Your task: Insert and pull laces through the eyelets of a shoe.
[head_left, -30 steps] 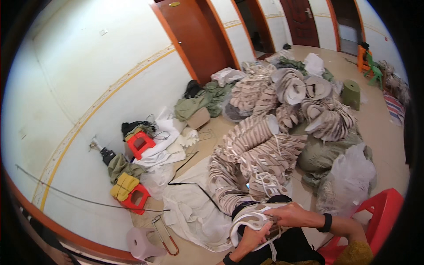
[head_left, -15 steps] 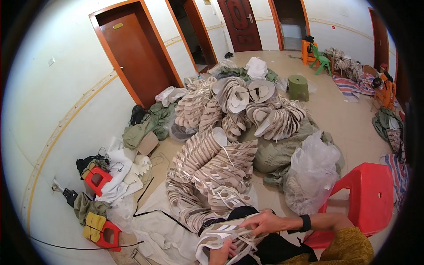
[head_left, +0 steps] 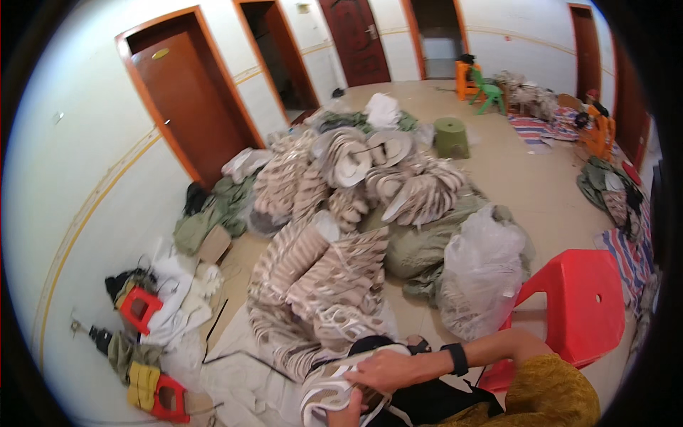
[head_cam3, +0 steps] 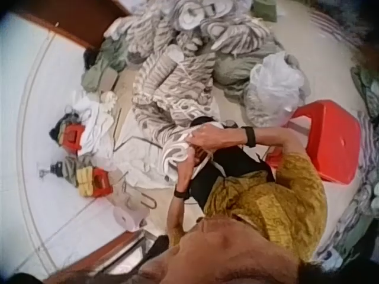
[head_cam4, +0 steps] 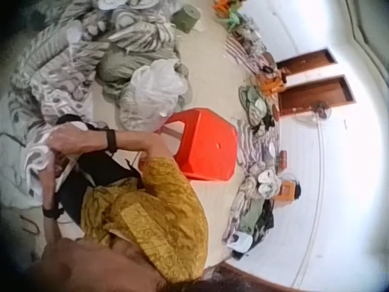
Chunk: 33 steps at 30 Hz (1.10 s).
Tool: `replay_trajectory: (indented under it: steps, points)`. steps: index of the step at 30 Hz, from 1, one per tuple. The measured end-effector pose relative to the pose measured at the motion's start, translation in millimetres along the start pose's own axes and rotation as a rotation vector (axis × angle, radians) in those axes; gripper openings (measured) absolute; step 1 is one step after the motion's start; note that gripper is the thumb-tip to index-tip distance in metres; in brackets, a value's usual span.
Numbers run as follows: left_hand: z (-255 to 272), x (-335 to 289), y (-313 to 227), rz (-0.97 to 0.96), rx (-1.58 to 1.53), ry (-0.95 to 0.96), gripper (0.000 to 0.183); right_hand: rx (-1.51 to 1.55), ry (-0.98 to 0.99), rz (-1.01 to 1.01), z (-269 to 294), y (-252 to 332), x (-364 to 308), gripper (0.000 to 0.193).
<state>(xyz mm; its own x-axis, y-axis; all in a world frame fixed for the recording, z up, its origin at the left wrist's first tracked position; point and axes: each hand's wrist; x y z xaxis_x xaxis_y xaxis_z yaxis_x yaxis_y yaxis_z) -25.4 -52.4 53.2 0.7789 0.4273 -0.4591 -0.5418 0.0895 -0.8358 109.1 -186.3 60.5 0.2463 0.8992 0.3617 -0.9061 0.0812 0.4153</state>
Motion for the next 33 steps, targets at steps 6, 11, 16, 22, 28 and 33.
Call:
replay_trajectory:
  steps: [6, 11, 16, 22, 28, 33]
  points:
    - [-13, 22, 27, -0.383, -0.050, -0.013, 0.020, -0.068, -0.037, 0.075, 12, -9, -11, 0.032]
    - [-12, 14, 6, -0.493, -0.036, -0.071, 0.023, -0.128, 0.008, 0.106, 18, -11, -8, 0.029]
    - [-2, 15, 16, -0.195, -0.343, -0.021, 0.022, -0.244, -0.203, 0.175, 34, -41, -24, 0.004]
    - [-7, 26, 18, -0.371, -0.172, -0.090, 0.022, 0.000, -0.429, -0.327, 16, -51, -64, 0.019]
    - [-4, 27, 19, -0.479, 0.001, -0.104, 0.017, -0.047, -0.290, 0.016, 23, -6, -4, 0.033]
    - [9, 26, 28, -0.150, -0.011, -0.076, 0.040, -0.160, -0.312, 0.084, -7, -9, -3, 0.012]
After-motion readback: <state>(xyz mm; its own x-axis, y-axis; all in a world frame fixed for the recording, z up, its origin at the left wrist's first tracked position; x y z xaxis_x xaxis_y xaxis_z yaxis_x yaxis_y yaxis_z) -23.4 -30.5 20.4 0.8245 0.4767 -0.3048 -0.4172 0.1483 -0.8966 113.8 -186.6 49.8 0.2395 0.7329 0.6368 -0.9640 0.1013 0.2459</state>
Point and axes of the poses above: each hand's wrist, its own x-axis towards the middle knuckle, its own z-axis out of the back of the hand, y = z × x, and after that the axes turned 5 degrees about -y, right-handed
